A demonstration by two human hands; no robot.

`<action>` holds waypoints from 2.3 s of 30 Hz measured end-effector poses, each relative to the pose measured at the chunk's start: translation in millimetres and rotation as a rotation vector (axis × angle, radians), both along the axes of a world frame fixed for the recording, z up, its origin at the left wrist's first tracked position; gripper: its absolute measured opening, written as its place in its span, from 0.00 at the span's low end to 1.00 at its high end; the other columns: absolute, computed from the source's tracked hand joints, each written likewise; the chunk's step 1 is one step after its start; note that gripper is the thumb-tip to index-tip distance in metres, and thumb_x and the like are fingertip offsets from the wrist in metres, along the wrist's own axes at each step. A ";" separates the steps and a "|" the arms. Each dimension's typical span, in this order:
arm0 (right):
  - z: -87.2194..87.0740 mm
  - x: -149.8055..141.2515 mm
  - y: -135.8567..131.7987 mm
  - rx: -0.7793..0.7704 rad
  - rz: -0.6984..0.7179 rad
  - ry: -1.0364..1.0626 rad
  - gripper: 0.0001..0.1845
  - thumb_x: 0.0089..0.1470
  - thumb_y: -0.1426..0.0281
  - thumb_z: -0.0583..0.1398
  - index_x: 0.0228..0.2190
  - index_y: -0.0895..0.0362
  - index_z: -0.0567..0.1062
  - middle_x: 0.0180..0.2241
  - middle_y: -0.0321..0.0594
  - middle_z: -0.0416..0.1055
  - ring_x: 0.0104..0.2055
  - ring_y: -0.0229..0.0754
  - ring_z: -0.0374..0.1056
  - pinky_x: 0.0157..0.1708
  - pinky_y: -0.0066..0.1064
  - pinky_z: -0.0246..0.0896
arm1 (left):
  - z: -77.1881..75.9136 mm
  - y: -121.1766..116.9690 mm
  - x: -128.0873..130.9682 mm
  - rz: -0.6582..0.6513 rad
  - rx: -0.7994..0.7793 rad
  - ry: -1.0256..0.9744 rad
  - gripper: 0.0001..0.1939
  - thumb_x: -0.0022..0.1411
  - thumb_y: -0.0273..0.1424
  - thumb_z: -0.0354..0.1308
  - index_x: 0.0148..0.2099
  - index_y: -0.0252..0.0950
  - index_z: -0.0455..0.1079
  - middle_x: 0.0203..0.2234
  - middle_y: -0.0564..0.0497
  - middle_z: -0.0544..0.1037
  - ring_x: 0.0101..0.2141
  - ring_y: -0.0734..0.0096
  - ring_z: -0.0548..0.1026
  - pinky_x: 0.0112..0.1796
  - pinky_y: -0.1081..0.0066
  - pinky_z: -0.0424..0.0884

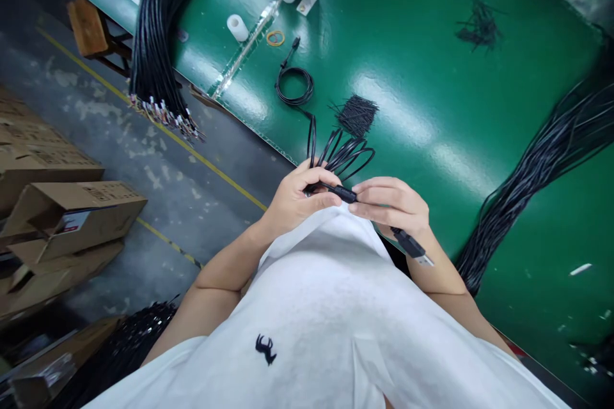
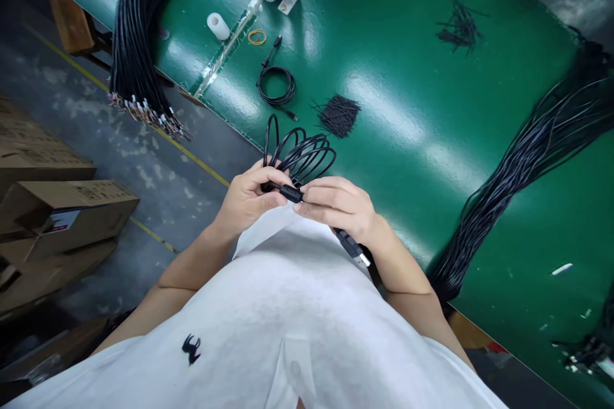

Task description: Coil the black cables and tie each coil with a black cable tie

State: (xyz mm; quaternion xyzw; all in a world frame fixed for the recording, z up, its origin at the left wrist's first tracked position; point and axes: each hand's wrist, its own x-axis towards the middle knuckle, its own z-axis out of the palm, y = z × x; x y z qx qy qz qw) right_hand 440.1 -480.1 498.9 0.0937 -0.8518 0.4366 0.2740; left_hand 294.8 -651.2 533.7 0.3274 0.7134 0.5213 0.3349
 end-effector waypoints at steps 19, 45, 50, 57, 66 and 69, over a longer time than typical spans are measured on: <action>38.5 -4.6 12.3 -0.392 -0.025 -0.531 0.22 0.62 0.52 0.55 0.39 0.55 0.79 0.32 0.40 0.75 0.34 0.39 0.70 0.36 0.31 0.65 | -4.3 2.9 -2.2 0.044 0.029 0.025 0.16 0.56 0.45 0.66 0.42 0.41 0.80 0.34 0.49 0.77 0.37 0.67 0.72 0.41 0.66 0.71; 41.3 -0.8 -22.4 0.206 -0.328 -0.368 0.13 0.63 0.62 0.58 0.40 0.55 0.80 0.27 0.38 0.73 0.28 0.37 0.65 0.29 0.30 0.55 | -6.9 5.2 -7.0 -0.094 0.052 0.080 0.15 0.55 0.43 0.68 0.41 0.39 0.78 0.45 0.46 0.72 0.48 0.61 0.70 0.48 0.61 0.71; 40.1 -0.6 -22.7 0.254 -0.341 -0.352 0.13 0.63 0.61 0.58 0.40 0.54 0.79 0.27 0.38 0.73 0.28 0.37 0.65 0.29 0.30 0.55 | -11.2 6.0 -9.2 -0.109 0.093 0.088 0.17 0.55 0.45 0.67 0.41 0.39 0.78 0.46 0.45 0.72 0.49 0.59 0.70 0.49 0.59 0.71; 42.1 -5.2 -17.1 0.145 -0.282 -0.349 0.13 0.64 0.63 0.57 0.39 0.56 0.79 0.26 0.37 0.71 0.28 0.35 0.66 0.27 0.28 0.56 | -12.6 8.6 -6.2 -0.066 0.086 0.128 0.16 0.55 0.45 0.67 0.40 0.39 0.78 0.44 0.46 0.73 0.47 0.61 0.71 0.51 0.59 0.69; 32.5 -2.8 -21.1 0.435 -0.396 -0.130 0.10 0.61 0.66 0.60 0.42 0.58 0.77 0.28 0.37 0.76 0.28 0.35 0.67 0.29 0.29 0.56 | -12.9 7.9 -8.5 -0.084 0.125 0.131 0.16 0.53 0.44 0.69 0.40 0.40 0.78 0.45 0.46 0.72 0.49 0.59 0.71 0.51 0.57 0.70; 29.8 -1.9 -21.5 0.515 -0.422 -0.043 0.11 0.61 0.67 0.62 0.44 0.57 0.75 0.29 0.37 0.76 0.28 0.35 0.67 0.29 0.30 0.55 | -14.2 8.0 -9.3 -0.104 0.154 0.139 0.16 0.53 0.43 0.69 0.41 0.40 0.78 0.45 0.46 0.72 0.50 0.59 0.71 0.52 0.57 0.69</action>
